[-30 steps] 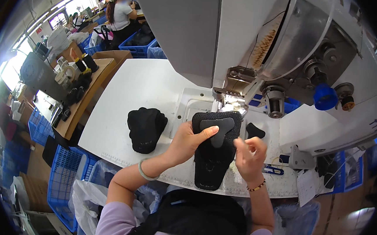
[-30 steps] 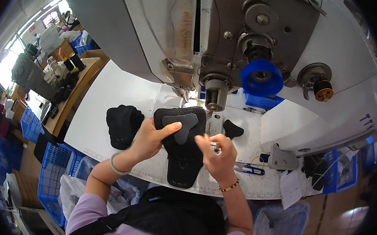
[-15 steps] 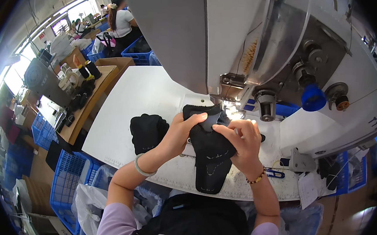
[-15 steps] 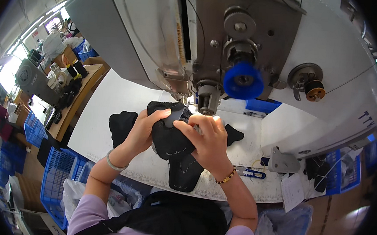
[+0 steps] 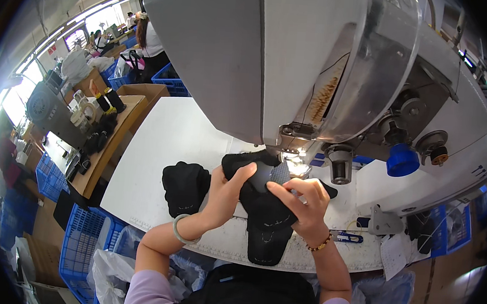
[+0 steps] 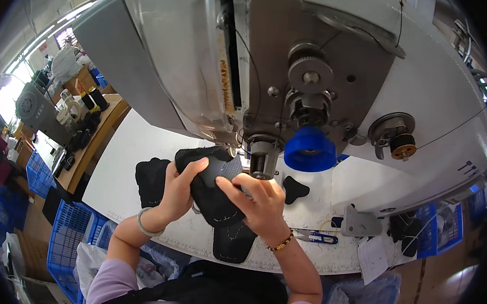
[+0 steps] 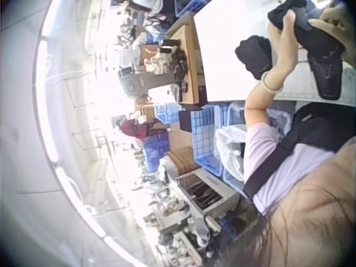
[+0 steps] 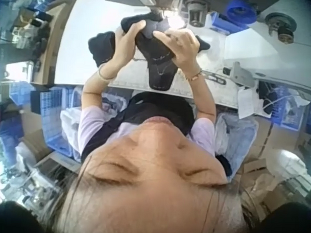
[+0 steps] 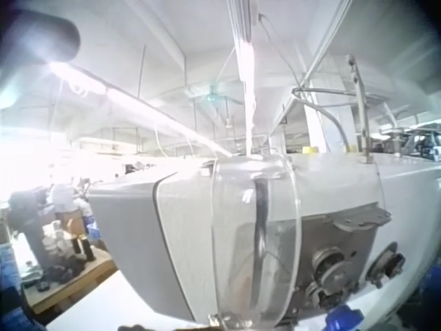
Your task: Stitching various components of a shoe upper using an industrial sewing machine.
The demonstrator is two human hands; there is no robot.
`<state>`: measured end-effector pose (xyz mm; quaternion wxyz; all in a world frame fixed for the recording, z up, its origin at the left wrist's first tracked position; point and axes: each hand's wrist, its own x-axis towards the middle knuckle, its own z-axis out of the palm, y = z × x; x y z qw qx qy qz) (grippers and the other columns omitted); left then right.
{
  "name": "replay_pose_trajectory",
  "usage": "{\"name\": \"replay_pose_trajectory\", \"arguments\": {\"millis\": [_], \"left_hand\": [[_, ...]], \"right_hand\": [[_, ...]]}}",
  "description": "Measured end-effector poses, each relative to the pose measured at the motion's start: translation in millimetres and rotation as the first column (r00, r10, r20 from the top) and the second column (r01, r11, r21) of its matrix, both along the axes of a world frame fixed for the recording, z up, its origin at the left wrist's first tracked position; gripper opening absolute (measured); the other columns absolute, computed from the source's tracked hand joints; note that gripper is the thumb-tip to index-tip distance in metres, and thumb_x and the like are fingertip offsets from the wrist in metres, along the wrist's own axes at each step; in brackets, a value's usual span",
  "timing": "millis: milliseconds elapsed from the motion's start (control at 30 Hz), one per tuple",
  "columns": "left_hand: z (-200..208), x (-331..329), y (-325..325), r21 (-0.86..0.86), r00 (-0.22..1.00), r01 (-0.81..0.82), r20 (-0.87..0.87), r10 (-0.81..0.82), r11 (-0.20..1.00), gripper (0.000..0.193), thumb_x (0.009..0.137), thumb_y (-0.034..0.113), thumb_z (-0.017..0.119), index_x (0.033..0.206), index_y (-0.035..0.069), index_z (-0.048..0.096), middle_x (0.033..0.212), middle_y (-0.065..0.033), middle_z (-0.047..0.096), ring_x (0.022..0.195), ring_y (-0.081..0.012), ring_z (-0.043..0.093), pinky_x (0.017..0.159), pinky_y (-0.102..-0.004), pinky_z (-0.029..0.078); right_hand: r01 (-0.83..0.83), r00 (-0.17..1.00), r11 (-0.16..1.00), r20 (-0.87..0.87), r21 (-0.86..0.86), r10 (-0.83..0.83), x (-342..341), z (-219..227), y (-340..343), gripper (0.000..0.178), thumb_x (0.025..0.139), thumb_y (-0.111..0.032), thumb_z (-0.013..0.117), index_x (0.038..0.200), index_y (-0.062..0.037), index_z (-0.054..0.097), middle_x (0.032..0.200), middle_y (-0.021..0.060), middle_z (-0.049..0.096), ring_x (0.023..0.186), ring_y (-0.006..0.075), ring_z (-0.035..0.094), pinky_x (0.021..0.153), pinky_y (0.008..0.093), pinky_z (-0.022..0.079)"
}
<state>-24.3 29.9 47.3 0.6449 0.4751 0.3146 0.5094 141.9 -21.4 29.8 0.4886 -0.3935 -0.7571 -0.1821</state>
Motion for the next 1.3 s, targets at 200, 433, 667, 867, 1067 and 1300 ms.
{"name": "replay_pose_trajectory", "arguments": {"millis": [200, 433, 667, 867, 1067, 1300], "left_hand": [[-12.0, 22.5, 28.2, 0.095, 0.996, 0.066, -0.063, -0.060, 0.993, 0.020, 0.089, 0.015, 0.054, 0.089, -0.003, 0.061, 0.080, 0.0018, 0.060, 0.075, -0.0052, 0.051, 0.067, -0.0215, 0.040], [-18.6, 22.3, 39.6, 0.127, 0.992, 0.124, -0.047, -0.119, 0.984, 0.017, 0.089, 0.011, 0.053, 0.092, -0.003, 0.060, 0.085, -0.0016, 0.061, 0.077, -0.0076, 0.054, 0.070, -0.0227, 0.044], [-15.2, 17.8, 42.7, 0.181, 0.985, 0.137, -0.132, -0.114, 0.974, 0.020, 0.088, 0.017, 0.055, 0.089, -0.003, 0.062, 0.082, -0.0003, 0.060, 0.077, -0.0070, 0.051, 0.070, -0.0236, 0.041], [3.7, 6.2, 50.7, 0.140, 0.900, 0.381, -0.281, -0.332, 0.914, 0.022, 0.082, 0.019, 0.061, 0.090, -0.001, 0.062, 0.085, -0.0031, 0.060, 0.082, -0.0108, 0.054, 0.076, -0.0261, 0.042], [2.5, 7.8, 52.7, 0.135, 0.887, 0.437, -0.227, -0.402, 0.889, 0.022, 0.083, 0.019, 0.062, 0.093, -0.001, 0.062, 0.088, -0.0037, 0.060, 0.084, -0.0112, 0.053, 0.077, -0.0262, 0.043], [3.2, 7.2, 46.6, 0.138, 0.909, 0.390, -0.216, -0.356, 0.910, 0.021, 0.084, 0.016, 0.061, 0.094, -0.002, 0.061, 0.089, -0.0035, 0.060, 0.085, -0.0108, 0.054, 0.077, -0.0259, 0.043]], "right_hand": [[0.101, 0.992, 0.991, -0.066, -0.084, -0.107, 21.6, -7.6, 12.1, 0.042, 0.059, -0.014, 0.076, 0.100, -0.0170, 0.070, 0.091, 0.0008, 0.050, 0.066, 0.0114, 0.051, 0.056, 0.0236, 0.044], [0.017, 0.990, 0.971, -0.135, -0.239, -0.050, 23.9, -12.0, 8.9, 0.050, 0.062, -0.023, 0.074, 0.111, -0.0238, 0.067, 0.099, 0.0065, 0.053, 0.087, 0.0251, 0.052, 0.072, 0.0353, 0.043], [0.045, 0.993, 0.965, -0.093, -0.257, -0.071, 20.5, -5.9, 6.8, 0.048, 0.063, -0.022, 0.072, 0.111, -0.0238, 0.066, 0.101, 0.0039, 0.057, 0.093, 0.0243, 0.054, 0.078, 0.0380, 0.044], [0.039, 0.999, 0.999, 0.020, -0.029, -0.039, 23.0, -17.2, 9.5, 0.034, 0.063, -0.012, 0.071, 0.096, -0.0111, 0.067, 0.091, 0.0039, 0.054, 0.076, 0.0206, 0.058, 0.063, 0.0312, 0.049], [0.002, 1.000, 1.000, -0.026, -0.014, -0.002, 22.8, -14.3, 9.3, 0.057, 0.051, 0.004, 0.066, 0.106, -0.0124, 0.064, 0.094, 0.0026, 0.056, 0.070, 0.0192, 0.057, 0.055, 0.0308, 0.045], [0.034, 0.995, 0.998, 0.096, -0.044, -0.030, 16.9, 0.3, 7.8, 0.042, 0.060, -0.012, 0.072, 0.102, -0.0098, 0.066, 0.090, 0.0033, 0.053, 0.069, 0.0193, 0.056, 0.058, 0.0304, 0.046]]}}
